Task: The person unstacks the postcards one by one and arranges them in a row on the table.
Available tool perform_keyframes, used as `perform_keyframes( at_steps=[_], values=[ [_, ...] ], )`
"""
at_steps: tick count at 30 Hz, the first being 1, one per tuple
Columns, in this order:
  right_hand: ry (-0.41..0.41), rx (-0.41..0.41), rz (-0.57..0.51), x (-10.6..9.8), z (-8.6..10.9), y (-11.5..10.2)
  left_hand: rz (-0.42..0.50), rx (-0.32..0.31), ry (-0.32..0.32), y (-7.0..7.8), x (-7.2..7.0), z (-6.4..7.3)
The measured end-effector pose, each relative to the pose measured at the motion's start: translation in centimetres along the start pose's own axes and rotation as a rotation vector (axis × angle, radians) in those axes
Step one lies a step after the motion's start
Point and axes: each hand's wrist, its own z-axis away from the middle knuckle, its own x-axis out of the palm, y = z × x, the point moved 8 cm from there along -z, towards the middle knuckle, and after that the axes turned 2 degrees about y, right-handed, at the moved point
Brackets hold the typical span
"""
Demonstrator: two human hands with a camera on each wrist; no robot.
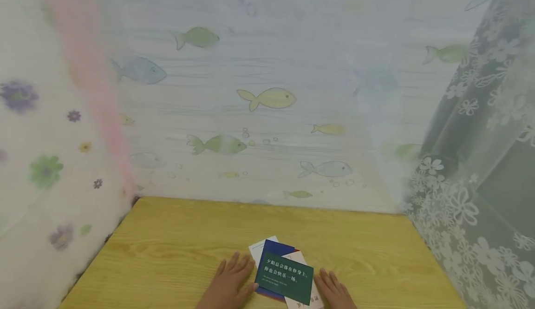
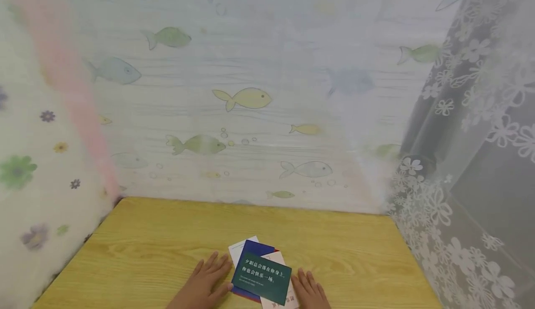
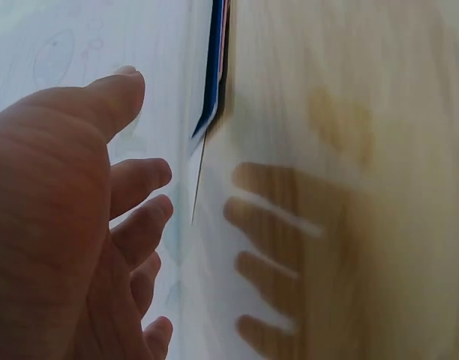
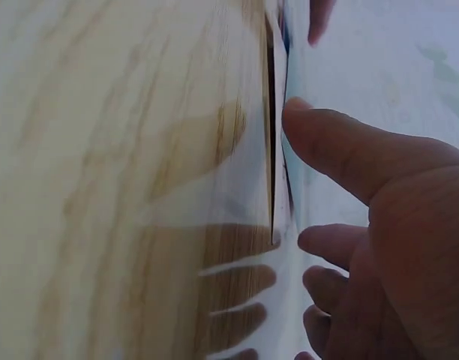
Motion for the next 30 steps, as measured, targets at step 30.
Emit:
perform_keyframes(
  at_steps=[30],
  values=[
    [-0.099,-0.108,-0.147,-2.5,-3.0,-1.0,-0.095,0.025,-0.047,1.9,0.7,-0.4]
  ],
)
